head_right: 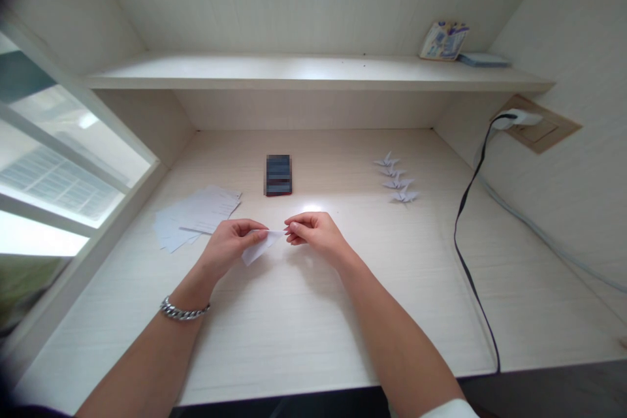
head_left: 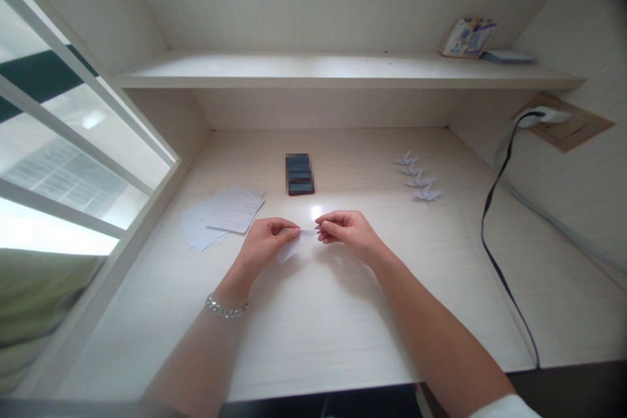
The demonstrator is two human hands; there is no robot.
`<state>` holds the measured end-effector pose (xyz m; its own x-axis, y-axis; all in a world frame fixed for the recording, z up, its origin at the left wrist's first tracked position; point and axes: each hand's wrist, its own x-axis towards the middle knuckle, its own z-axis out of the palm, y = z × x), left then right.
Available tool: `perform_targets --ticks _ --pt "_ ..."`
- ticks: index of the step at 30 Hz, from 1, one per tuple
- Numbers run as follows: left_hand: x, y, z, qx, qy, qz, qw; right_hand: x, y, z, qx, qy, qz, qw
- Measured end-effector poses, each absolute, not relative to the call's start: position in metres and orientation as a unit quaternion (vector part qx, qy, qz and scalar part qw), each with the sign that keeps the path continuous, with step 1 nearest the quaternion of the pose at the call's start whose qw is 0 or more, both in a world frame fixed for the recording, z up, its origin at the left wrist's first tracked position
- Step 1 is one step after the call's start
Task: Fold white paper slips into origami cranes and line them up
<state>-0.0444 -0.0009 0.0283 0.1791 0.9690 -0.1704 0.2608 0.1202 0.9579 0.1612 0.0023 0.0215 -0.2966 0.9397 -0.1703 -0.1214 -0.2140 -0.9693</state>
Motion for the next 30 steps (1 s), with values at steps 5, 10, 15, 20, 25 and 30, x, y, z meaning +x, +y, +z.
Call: perform_targets --ticks 5,10,15,20,25,30 --pt "-0.042 -0.002 0.028 0.579 0.534 0.338 0.516 0.152 -0.001 0.019 -0.429 -0.506 0.641 0.387" --pt "-0.041 -0.002 0.027 0.58 0.535 0.332 0.516 0.152 0.0 0.014 -0.436 -0.51 0.635 0.382" --pt "-0.04 -0.003 0.027 0.592 0.536 0.324 0.507 0.148 -0.002 0.019 -0.44 -0.534 0.623 0.364" --pt "-0.039 -0.003 0.026 0.59 0.54 0.319 0.509 0.142 -0.005 0.023 -0.46 -0.552 0.597 0.356" --pt "-0.04 -0.002 0.022 0.561 0.549 0.327 0.526 0.142 -0.003 0.019 -0.46 -0.54 0.603 0.366" --pt "-0.039 -0.003 0.021 0.533 0.55 0.342 0.545 0.141 -0.001 0.017 -0.467 -0.525 0.614 0.36"
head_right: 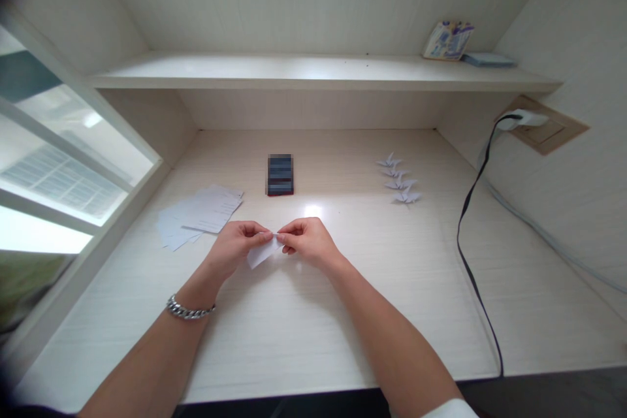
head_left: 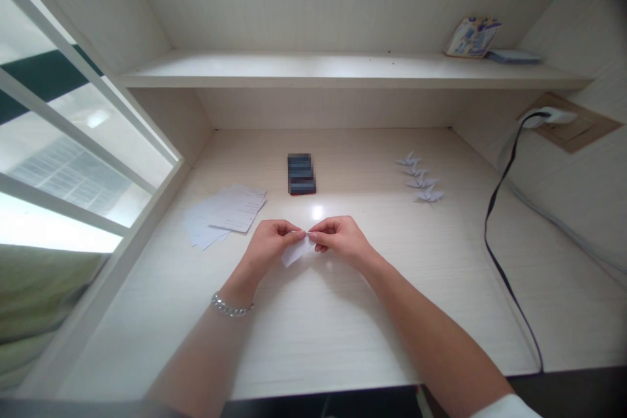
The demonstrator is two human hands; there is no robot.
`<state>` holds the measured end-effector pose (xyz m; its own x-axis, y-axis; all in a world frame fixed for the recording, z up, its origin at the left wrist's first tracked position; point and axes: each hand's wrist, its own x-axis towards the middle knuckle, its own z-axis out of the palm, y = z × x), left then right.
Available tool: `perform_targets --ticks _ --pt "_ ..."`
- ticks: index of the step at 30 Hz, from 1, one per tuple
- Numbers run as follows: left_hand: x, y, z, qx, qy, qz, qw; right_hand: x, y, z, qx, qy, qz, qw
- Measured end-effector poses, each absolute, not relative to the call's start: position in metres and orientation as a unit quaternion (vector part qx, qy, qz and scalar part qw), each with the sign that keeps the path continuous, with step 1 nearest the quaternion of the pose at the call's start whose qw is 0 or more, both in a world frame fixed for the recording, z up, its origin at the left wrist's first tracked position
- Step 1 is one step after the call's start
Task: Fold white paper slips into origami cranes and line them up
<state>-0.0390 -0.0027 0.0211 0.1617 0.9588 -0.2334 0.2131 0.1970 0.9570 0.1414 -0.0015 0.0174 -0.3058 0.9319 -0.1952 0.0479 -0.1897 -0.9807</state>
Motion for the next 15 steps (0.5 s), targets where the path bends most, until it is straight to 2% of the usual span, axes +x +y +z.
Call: perform_targets --ticks 10,15 --pt "-0.0406 -0.0028 0.0264 0.479 0.481 0.353 0.643 0.1479 -0.0001 0.0175 -0.466 -0.49 0.632 0.379" --pt "-0.039 -0.004 0.0258 0.533 0.519 0.342 0.574 0.1479 0.0 0.0196 -0.472 -0.48 0.631 0.386"
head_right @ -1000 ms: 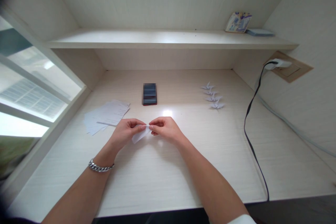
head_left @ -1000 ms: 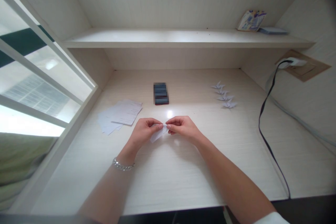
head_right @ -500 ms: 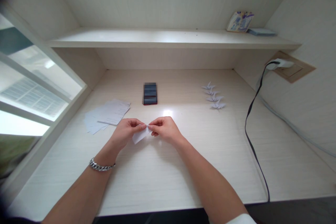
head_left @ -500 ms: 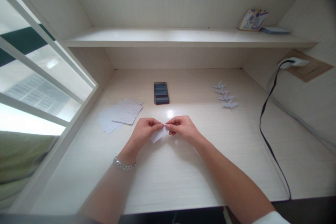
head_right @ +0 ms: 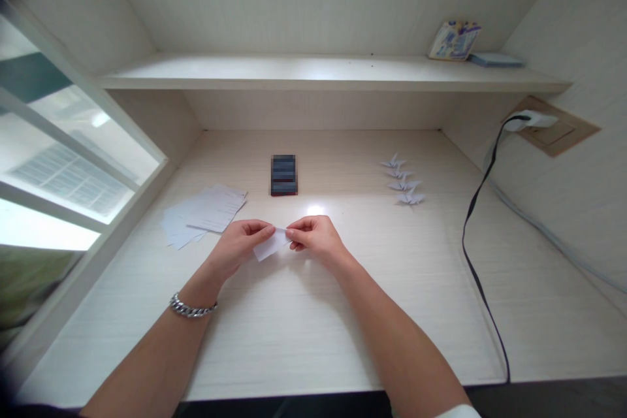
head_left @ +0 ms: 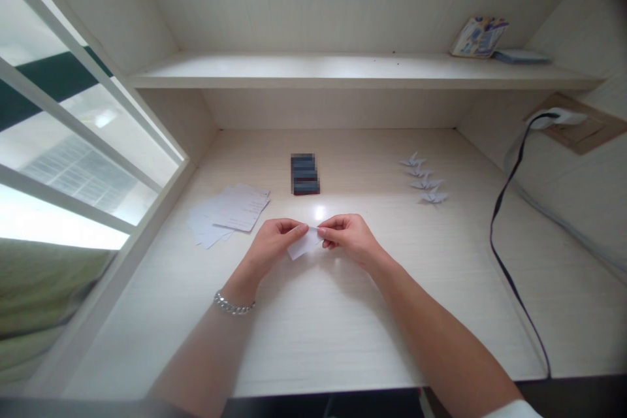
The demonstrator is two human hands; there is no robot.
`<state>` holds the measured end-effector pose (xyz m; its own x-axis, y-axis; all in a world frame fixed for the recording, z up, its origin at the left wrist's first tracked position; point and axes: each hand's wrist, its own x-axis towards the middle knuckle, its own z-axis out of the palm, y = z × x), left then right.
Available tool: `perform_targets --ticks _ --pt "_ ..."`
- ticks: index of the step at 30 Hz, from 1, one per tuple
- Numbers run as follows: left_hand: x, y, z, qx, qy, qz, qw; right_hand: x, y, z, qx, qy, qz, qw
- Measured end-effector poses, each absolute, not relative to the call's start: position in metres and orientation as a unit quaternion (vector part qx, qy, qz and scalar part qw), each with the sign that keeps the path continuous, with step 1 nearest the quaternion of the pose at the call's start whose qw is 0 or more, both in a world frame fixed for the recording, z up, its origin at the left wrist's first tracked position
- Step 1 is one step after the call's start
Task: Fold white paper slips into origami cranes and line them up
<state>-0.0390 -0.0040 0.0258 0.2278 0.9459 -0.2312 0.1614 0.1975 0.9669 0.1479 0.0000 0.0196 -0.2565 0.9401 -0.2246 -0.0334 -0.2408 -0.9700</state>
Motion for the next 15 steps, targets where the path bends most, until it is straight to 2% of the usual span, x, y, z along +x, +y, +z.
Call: perform_targets --ticks 8,15 --pt "-0.0341 -0.0057 0.018 0.571 0.542 0.326 0.524 0.1464 -0.0012 0.0199 -0.487 -0.483 0.636 0.353" --pt "-0.0323 -0.007 0.0178 0.561 0.515 0.33 0.557 0.1425 -0.0022 0.0138 -0.461 -0.514 0.629 0.359"
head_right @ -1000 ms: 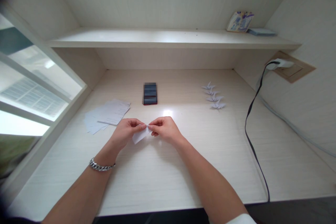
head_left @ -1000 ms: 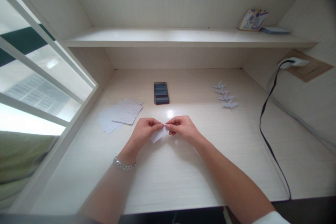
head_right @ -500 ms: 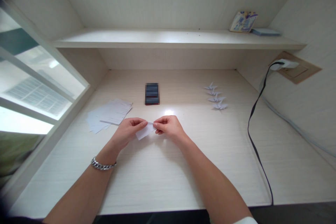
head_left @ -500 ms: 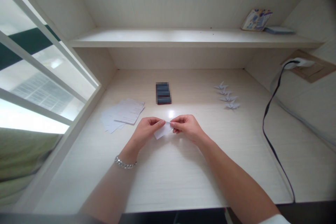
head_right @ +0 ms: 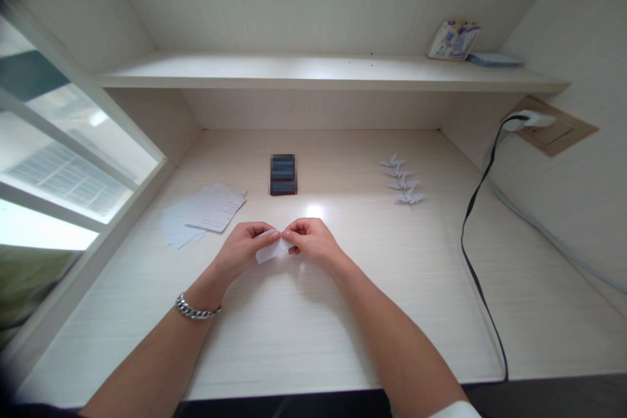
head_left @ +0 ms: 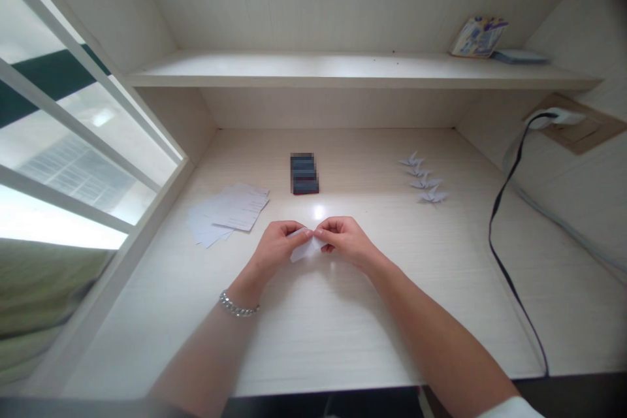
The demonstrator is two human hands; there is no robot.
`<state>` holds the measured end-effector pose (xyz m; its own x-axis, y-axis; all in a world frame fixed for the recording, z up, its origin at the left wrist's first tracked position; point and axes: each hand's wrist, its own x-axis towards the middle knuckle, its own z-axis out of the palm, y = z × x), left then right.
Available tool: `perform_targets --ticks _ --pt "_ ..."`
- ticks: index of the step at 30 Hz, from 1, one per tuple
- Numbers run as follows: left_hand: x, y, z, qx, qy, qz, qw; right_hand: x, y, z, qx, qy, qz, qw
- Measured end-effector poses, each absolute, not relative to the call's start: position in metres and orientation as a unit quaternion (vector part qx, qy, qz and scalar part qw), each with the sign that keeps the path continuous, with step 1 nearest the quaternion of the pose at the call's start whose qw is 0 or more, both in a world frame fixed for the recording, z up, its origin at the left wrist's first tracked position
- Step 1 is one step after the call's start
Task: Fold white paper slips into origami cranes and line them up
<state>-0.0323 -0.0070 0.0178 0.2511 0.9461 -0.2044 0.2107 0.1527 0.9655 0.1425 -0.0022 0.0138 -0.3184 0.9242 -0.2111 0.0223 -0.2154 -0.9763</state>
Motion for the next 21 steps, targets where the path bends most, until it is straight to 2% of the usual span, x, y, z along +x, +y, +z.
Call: perform_targets --ticks 13,21 --pt "-0.044 0.0 0.024 0.51 0.517 0.373 0.577 0.158 0.001 0.021 -0.471 -0.507 0.65 0.314" --pt "-0.051 0.001 0.026 0.496 0.52 0.392 0.575 0.167 0.003 0.025 -0.479 -0.506 0.625 0.352"
